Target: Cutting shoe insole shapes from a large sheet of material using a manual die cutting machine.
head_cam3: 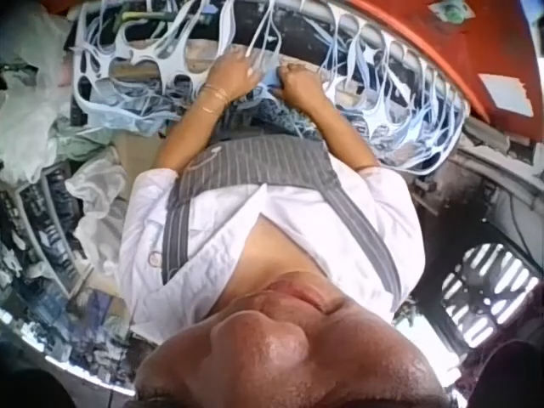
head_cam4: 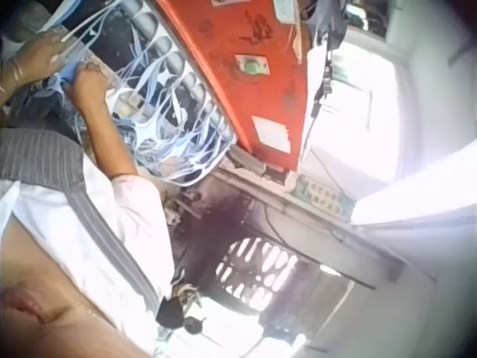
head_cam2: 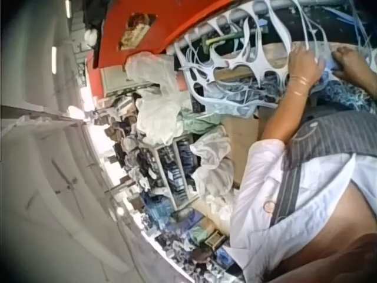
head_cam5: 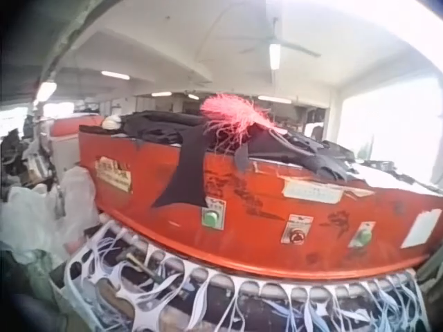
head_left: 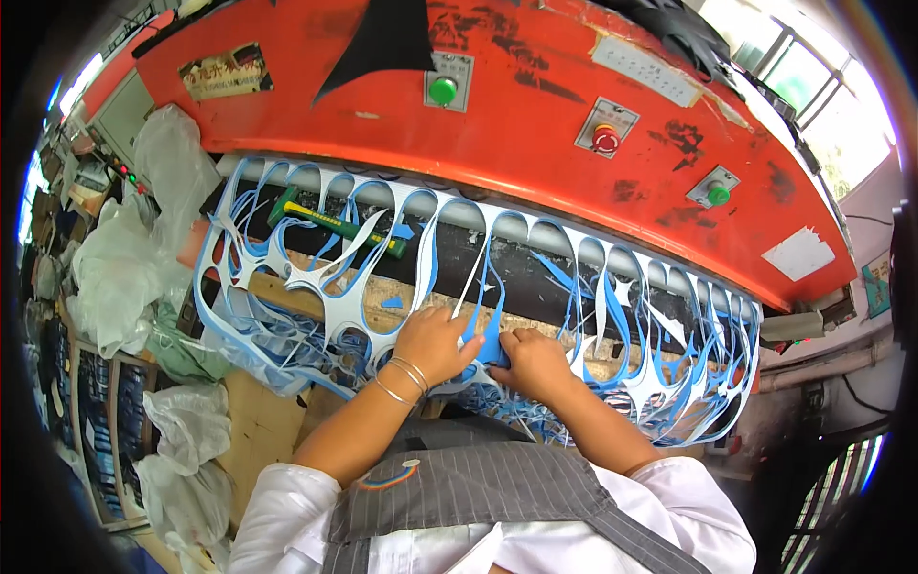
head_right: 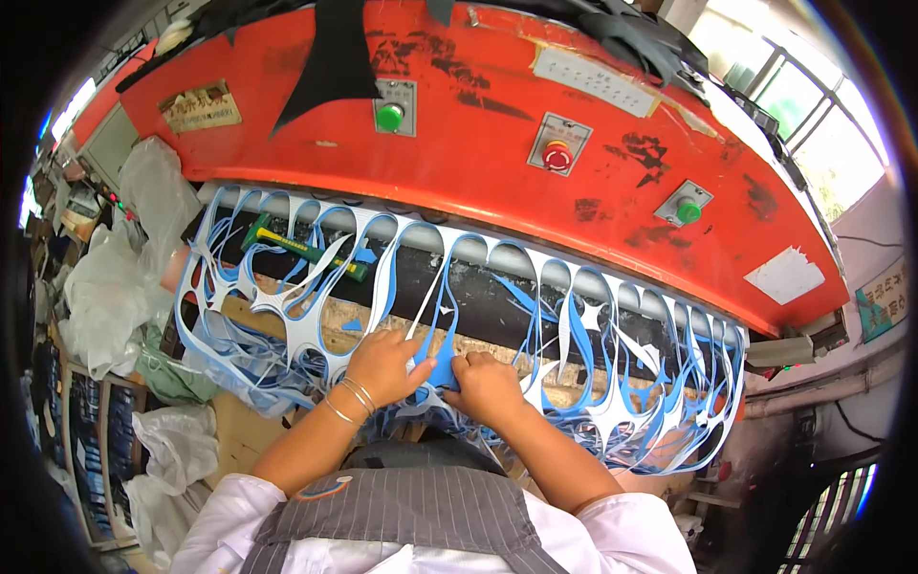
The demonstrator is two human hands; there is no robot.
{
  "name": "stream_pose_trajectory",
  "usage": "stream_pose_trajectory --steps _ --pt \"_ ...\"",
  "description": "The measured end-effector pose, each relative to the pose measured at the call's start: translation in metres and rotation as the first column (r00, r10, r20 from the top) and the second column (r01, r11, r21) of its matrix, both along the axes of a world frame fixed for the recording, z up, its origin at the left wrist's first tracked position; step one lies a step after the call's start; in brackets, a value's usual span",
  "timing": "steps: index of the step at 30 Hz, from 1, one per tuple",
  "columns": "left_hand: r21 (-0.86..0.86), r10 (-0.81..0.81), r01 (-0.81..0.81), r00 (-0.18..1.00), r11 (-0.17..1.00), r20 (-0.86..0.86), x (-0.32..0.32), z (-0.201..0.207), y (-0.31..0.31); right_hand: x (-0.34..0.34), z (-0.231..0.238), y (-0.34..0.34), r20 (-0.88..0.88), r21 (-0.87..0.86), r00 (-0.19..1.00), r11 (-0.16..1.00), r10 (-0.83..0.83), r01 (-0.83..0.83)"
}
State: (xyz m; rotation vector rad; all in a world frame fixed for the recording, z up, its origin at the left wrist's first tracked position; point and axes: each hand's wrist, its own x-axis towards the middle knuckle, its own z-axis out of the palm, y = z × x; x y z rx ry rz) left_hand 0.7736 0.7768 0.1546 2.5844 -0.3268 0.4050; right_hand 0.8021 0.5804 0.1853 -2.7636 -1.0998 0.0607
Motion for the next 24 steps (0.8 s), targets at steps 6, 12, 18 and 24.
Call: stream_pose_trajectory --steps 6,12,18,24 --pt "0.042 -0.084 0.100 0.955 0.994 -0.284 0.015 0.024 0.019 0.049 0.049 -0.007 -0.580 -0.106 0.802 0.962 0.144 -0.250" --pt "-0.262 -0.077 0.000 0.955 0.965 -0.285 0.125 0.023 0.048 0.173 0.025 0.040 -0.149 0.371 0.985 0.928 0.088 -0.026" --pt "-0.027 0.002 0.001 0.993 1.000 0.115 0.209 -0.073 0.073 0.236 -0.078 0.078 0.084 0.326 0.987 0.932 0.137 -0.157" --pt "-0.337 -0.144 0.188 0.978 0.922 0.149 0.219 -0.076 0.078 0.243 -0.074 0.080 -0.030 0.651 0.969 0.741 0.244 -0.166"
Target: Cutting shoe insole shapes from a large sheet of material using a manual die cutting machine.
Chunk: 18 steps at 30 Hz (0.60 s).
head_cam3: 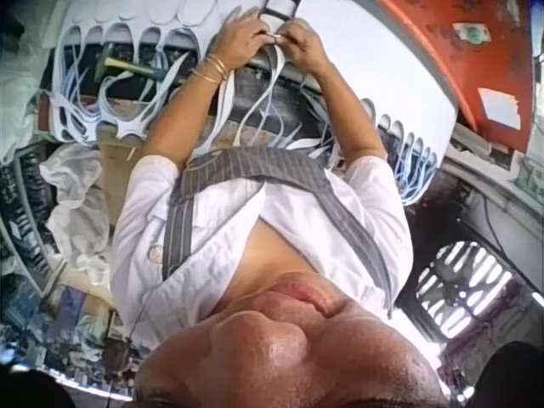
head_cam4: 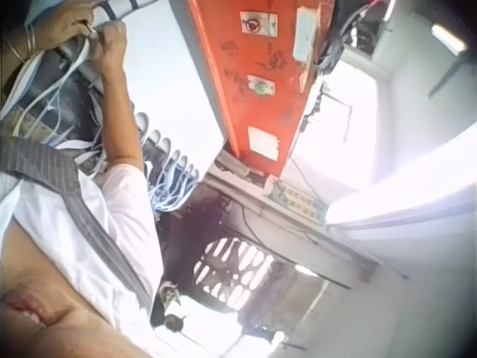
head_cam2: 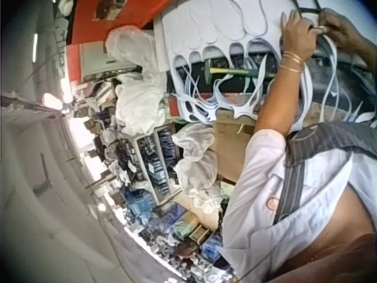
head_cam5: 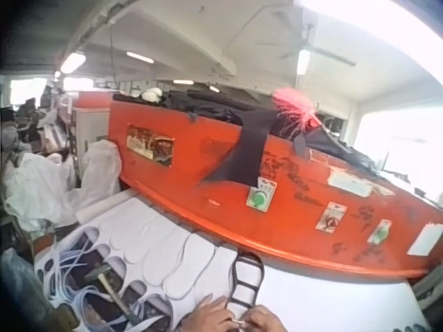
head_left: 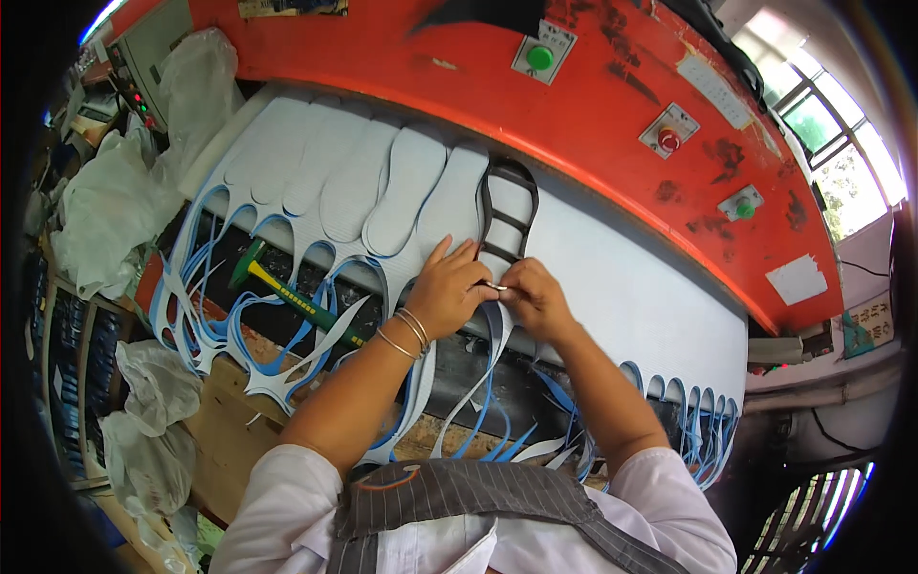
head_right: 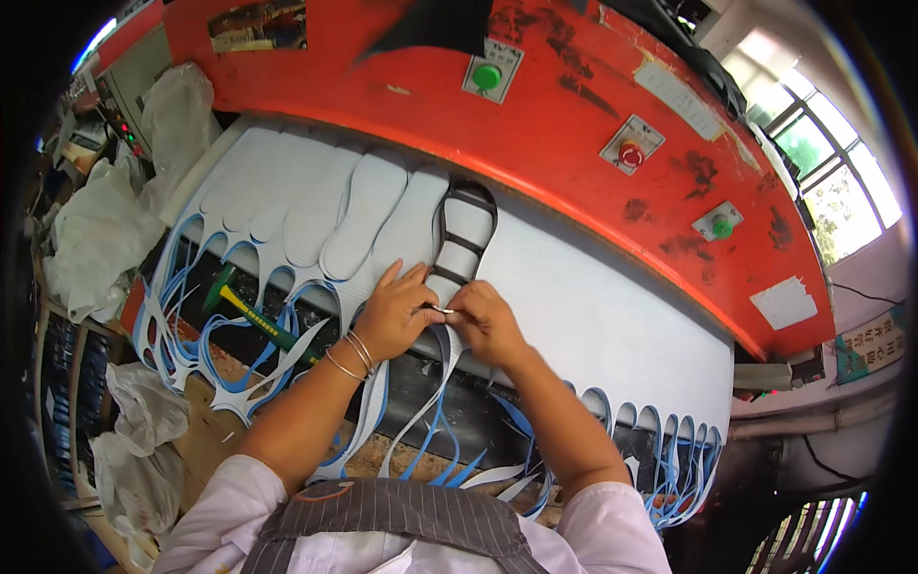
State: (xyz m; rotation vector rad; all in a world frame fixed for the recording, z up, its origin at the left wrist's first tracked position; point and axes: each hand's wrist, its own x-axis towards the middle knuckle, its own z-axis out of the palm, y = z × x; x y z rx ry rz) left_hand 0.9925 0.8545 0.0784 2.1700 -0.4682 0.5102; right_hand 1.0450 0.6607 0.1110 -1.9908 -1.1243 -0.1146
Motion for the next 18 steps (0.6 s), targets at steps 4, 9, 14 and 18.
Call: stream_pose_trajectory --steps 4,9,14,18 --pt "0.161 0.036 -0.039 0.999 0.986 0.019 -0.005 -0.008 -0.001 0.028 0.029 -0.001 -0.181 -0.424 0.942 0.842 0.283 -0.334" --pt "0.151 0.103 -0.105 0.994 0.983 0.025 -0.001 -0.014 -0.002 0.069 0.062 0.049 0.451 -0.635 0.860 0.763 0.238 0.122" --pt "-0.077 0.137 -0.125 0.974 0.989 0.180 0.006 -0.002 -0.008 0.110 0.050 0.067 0.574 -0.625 0.721 0.777 0.388 0.079" --pt "0.087 0.163 -0.151 0.974 0.985 -0.154 -0.005 0.006 -0.016 0.110 0.038 0.035 0.569 -0.468 0.729 0.879 0.381 -0.094"
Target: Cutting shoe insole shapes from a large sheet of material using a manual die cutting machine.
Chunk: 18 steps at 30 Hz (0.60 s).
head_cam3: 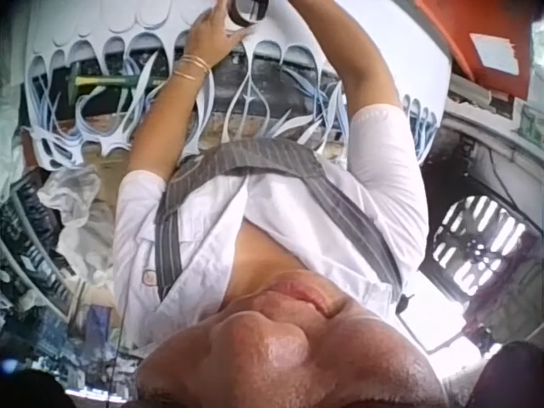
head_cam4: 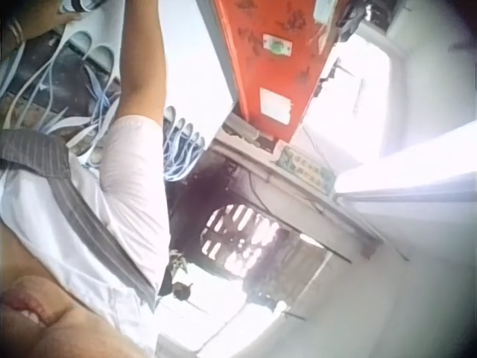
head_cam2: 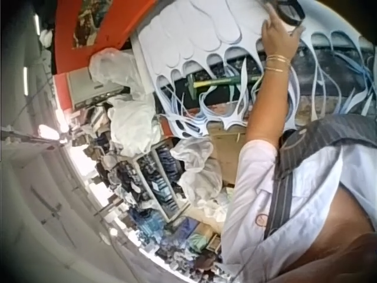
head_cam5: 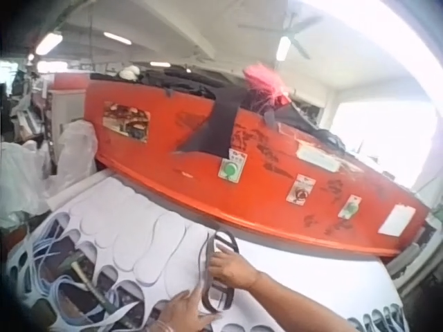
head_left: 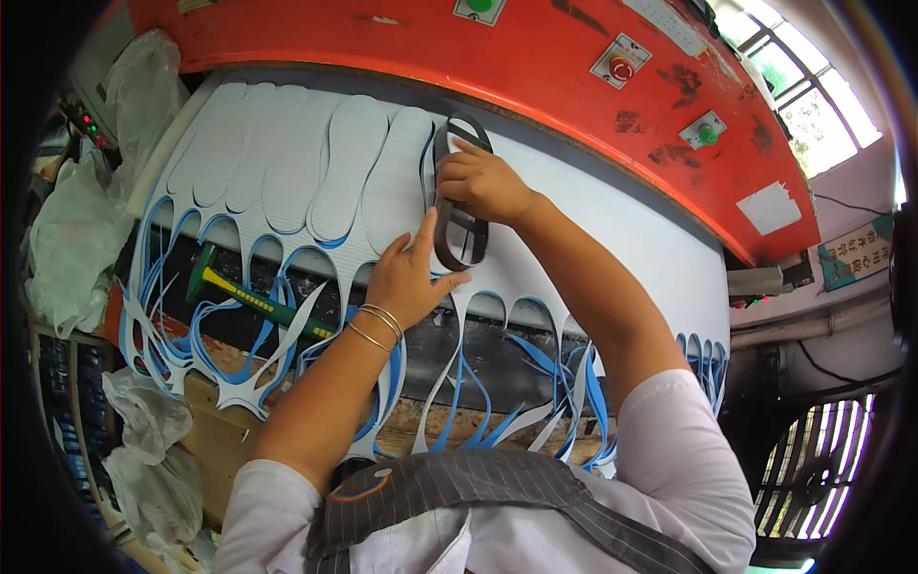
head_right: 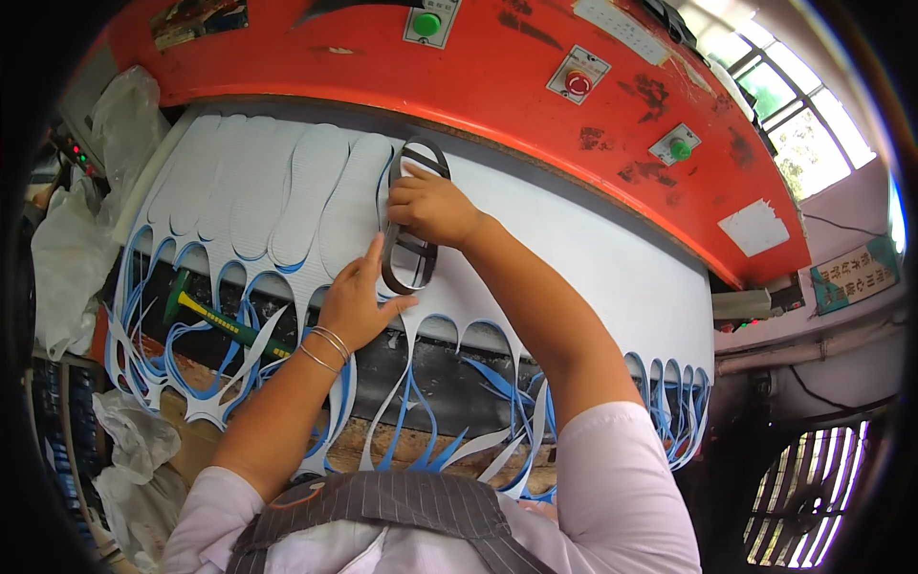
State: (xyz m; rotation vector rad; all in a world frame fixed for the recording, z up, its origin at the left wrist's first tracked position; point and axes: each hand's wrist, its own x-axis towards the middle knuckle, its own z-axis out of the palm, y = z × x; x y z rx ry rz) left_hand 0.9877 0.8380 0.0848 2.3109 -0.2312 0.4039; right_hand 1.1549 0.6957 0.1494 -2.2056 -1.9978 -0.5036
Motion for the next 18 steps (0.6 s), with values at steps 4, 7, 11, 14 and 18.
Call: stream_pose_trajectory --steps 4,7,11,14,18 --pt "0.436 0.006 0.058 0.989 0.898 -0.145 0.024 0.018 -0.008 -0.005 0.051 -0.032 -0.705 0.592 0.687 0.680 0.176 0.433" --pt "0.500 0.008 0.170 0.943 0.849 -0.334 0.062 0.055 -0.018 -0.029 0.098 -0.036 -0.652 0.542 0.702 0.471 -0.286 0.696" --pt "0.557 0.028 -0.063 0.997 0.828 0.071 0.092 0.019 -0.002 -0.006 0.061 -0.051 -0.479 -0.057 0.318 0.390 -0.818 0.919" --pt "0.419 0.019 -0.001 0.999 0.908 -0.039 0.092 0.000 -0.025 0.013 0.007 -0.068 -0.461 -0.334 0.074 0.250 -0.884 0.909" --pt "0.392 0.008 -0.044 0.996 0.919 0.093 0.083 -0.009 -0.035 0.021 -0.020 -0.069 -0.418 -0.291 0.005 0.140 -0.908 0.946"
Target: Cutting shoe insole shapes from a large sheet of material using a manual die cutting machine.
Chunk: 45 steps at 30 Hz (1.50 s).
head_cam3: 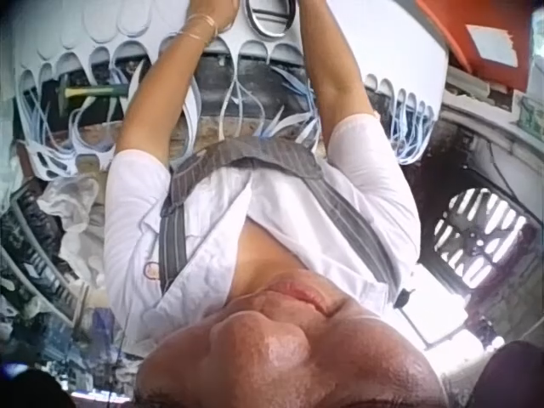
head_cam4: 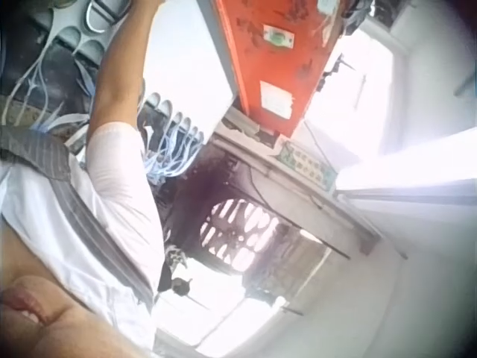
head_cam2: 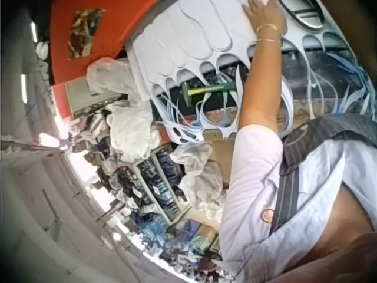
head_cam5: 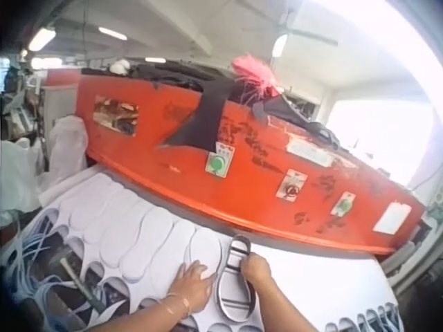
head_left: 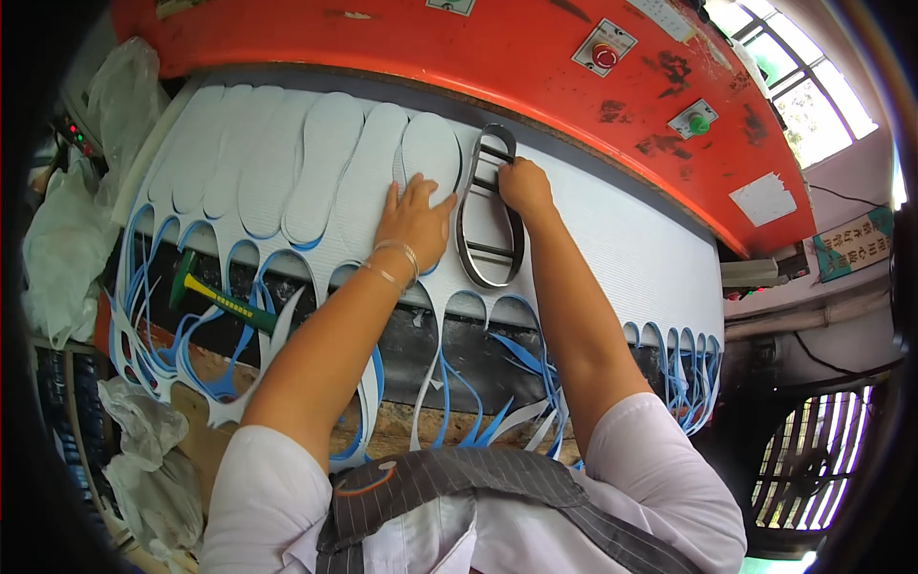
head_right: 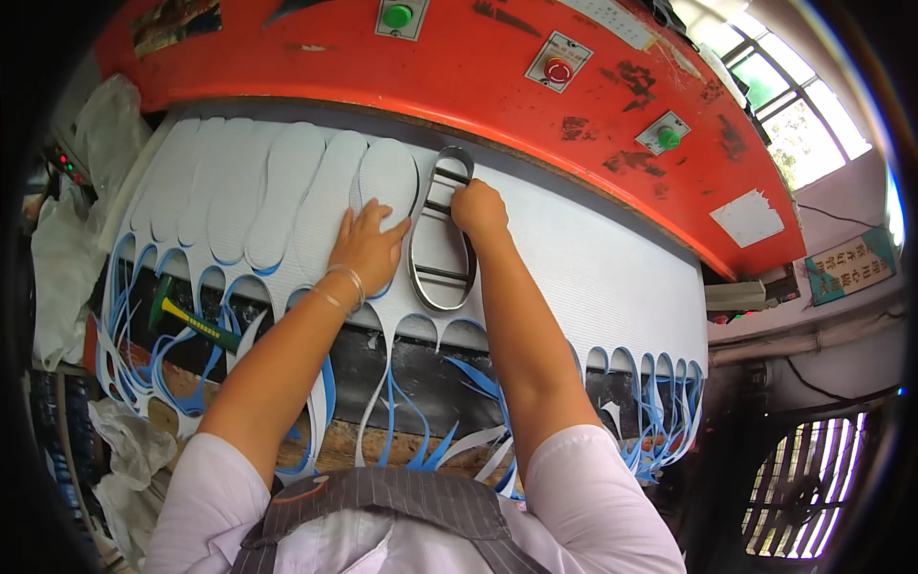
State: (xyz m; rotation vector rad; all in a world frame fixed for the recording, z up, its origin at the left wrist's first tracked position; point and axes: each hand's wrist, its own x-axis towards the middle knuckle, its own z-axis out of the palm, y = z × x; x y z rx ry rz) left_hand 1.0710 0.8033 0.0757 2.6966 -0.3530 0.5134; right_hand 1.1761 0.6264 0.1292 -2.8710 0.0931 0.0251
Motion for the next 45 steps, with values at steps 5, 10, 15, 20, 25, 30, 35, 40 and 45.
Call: stream_pose_trajectory --steps 5,10,15,20,25,30,35,40,45 --pt "-0.041 -0.025 0.022 0.998 0.999 -0.060 -0.018 -0.004 0.021 -0.087 -0.020 -0.026 0.240 0.479 0.884 0.743 0.401 -0.467" --pt "-0.015 -0.075 0.074 0.996 0.997 -0.052 -0.012 0.003 0.028 -0.138 -0.035 -0.020 0.302 0.118 0.827 0.842 0.475 -0.526" --pt "-0.106 -0.118 0.111 0.991 0.988 -0.060 -0.014 0.003 0.025 -0.135 -0.038 -0.029 0.399 0.148 0.751 0.771 0.526 -0.619" --pt "-0.069 -0.091 0.084 0.991 0.994 -0.102 -0.012 0.013 0.025 -0.137 -0.030 -0.024 0.436 0.074 0.731 0.789 0.525 -0.610" --pt "-0.045 -0.075 0.070 0.991 0.997 -0.115 -0.013 0.012 0.029 -0.139 -0.017 -0.028 0.353 0.124 0.775 0.795 0.524 -0.594" --pt "-0.499 -0.071 0.136 0.986 0.856 0.148 -0.024 0.083 0.030 -0.137 0.070 -0.093 0.848 0.395 0.526 0.735 -0.061 -0.551" --pt "-0.316 0.148 0.199 0.582 0.928 0.800 -0.036 0.190 0.027 -0.103 0.157 -0.169 0.863 0.486 0.112 0.750 -0.492 -0.448" --pt "-0.162 0.146 -0.061 0.794 0.985 0.590 -0.035 0.216 0.039 -0.083 0.159 -0.187 0.926 0.371 0.097 0.928 -0.366 -0.038" --pt "-0.398 0.026 0.076 0.970 0.914 0.242 -0.097 0.173 0.027 -0.156 0.111 -0.167 0.957 0.144 0.287 0.924 -0.039 -0.355"
